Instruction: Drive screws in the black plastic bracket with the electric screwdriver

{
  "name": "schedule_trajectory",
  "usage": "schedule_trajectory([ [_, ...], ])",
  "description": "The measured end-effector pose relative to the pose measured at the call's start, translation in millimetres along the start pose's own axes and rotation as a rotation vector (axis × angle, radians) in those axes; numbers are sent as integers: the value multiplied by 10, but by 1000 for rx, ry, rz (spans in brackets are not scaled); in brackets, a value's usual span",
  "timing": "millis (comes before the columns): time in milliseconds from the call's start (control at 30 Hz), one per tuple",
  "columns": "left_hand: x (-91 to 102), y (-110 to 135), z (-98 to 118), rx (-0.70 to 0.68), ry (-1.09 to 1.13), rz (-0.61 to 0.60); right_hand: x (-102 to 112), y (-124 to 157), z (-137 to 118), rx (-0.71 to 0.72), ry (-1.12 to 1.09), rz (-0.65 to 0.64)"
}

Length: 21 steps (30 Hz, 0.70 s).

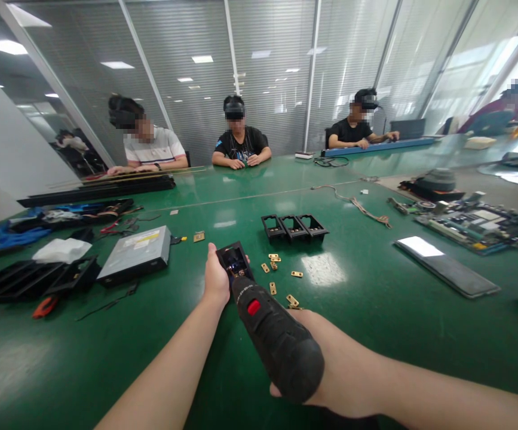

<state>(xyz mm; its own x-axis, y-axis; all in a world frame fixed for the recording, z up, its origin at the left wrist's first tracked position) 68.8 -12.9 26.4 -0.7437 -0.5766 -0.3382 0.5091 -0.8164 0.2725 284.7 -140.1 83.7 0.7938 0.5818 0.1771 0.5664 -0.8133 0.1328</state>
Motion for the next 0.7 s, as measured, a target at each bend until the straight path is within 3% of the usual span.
schedule_trajectory([
  [700, 7, -42, -38, -11, -5, -17, 8, 4, -119, -22, 41, 6],
])
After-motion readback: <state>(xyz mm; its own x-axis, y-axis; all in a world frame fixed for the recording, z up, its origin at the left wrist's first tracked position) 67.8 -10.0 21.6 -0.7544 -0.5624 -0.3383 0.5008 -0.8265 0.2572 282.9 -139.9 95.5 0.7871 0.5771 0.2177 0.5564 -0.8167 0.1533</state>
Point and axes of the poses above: each hand's wrist, its own y-axis away from the middle knuckle, its own x-axis out of the back of the hand, z = x × y, the point moved 3 cm from there along -y, towards the middle knuckle, and after that the axes turned 9 degrees about z, right-handed, at the moved point
